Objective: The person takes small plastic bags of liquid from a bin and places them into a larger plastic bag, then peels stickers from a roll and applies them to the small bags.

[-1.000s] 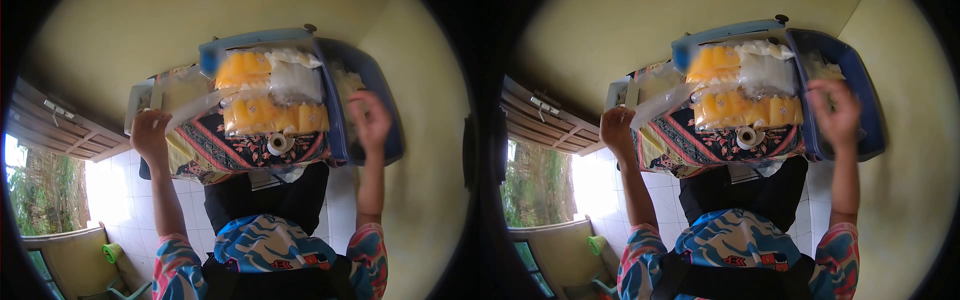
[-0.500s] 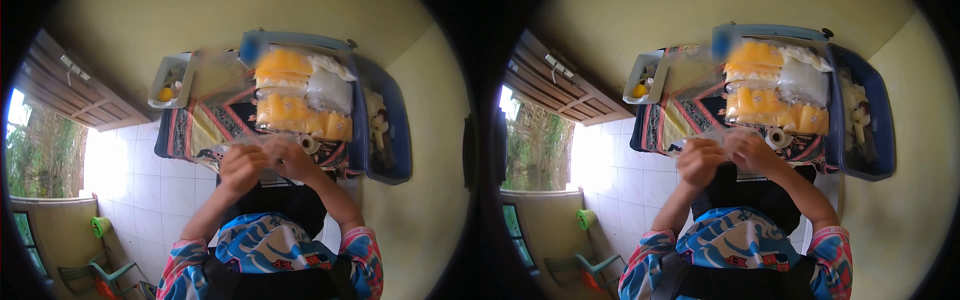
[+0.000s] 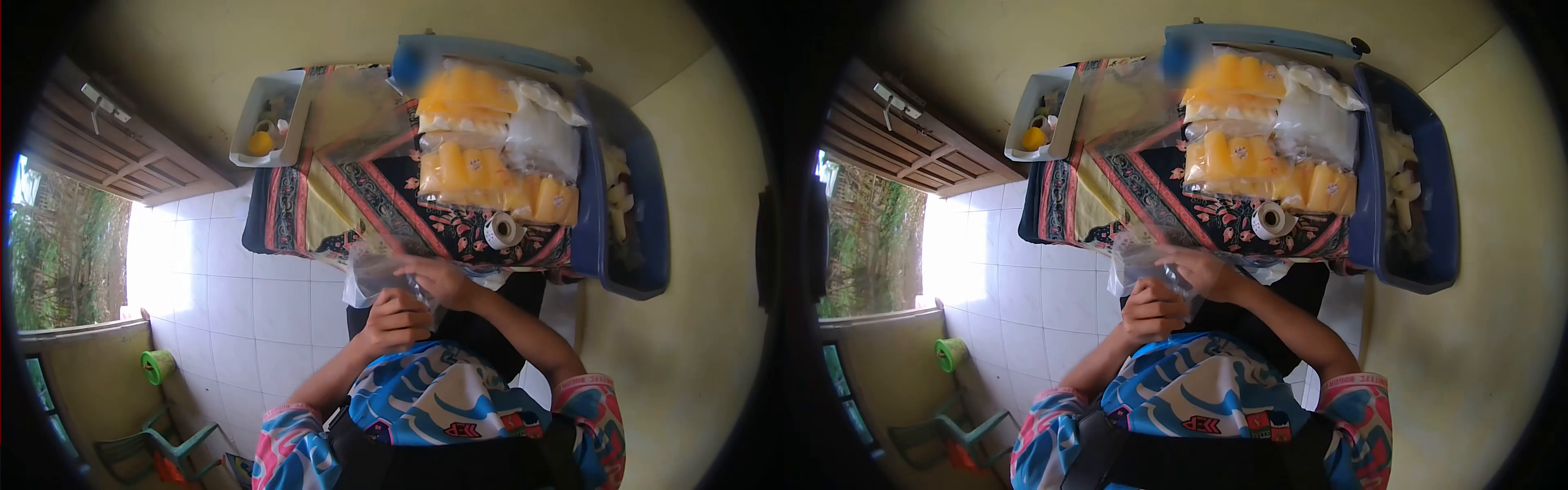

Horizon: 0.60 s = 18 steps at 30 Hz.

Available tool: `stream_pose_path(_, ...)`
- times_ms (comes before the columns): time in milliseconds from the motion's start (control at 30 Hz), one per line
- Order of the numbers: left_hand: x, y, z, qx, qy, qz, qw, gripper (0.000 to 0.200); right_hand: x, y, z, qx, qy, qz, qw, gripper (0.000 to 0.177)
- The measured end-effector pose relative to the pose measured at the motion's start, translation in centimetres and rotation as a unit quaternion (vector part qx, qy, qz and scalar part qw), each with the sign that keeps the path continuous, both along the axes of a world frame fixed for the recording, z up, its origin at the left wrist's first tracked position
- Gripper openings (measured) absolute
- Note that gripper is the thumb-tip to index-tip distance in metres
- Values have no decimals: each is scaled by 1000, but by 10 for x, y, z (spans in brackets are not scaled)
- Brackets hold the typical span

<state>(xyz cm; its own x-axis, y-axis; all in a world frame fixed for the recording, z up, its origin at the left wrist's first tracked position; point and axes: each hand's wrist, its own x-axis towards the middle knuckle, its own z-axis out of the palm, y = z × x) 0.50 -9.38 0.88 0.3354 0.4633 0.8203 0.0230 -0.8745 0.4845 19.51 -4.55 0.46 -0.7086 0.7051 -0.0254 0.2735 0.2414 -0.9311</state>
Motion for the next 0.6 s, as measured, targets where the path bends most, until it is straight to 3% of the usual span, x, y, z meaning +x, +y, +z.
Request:
stream_pose_path(100,-6,-5,8,-11,-20,-6,1000,9,-28,-7,7,184,12,-100,978,42)
stream_pose_path(133,-10,-7,11,-15,-14,-17,1000,10,-34,-1,14,254,15,-106,961,53)
stream_pose_path(233,-7,-13,12,1,-32,-19,999,12,-38,7,29,300,-63,-187,933,60)
stream_pose_path(267,-6,-13,15,-2,-34,-22,999,13,-35,13,32,326,-148,-167,919,70)
stream_pose_path(367,-3,-11,17,-3,-15,7,1000,11,-38,26,36,310,-157,-215,913,80)
stream_pose_path(600,13,-19,22,-106,-7,215,971,52,-47,39,47,309,-164,-267,898,90)
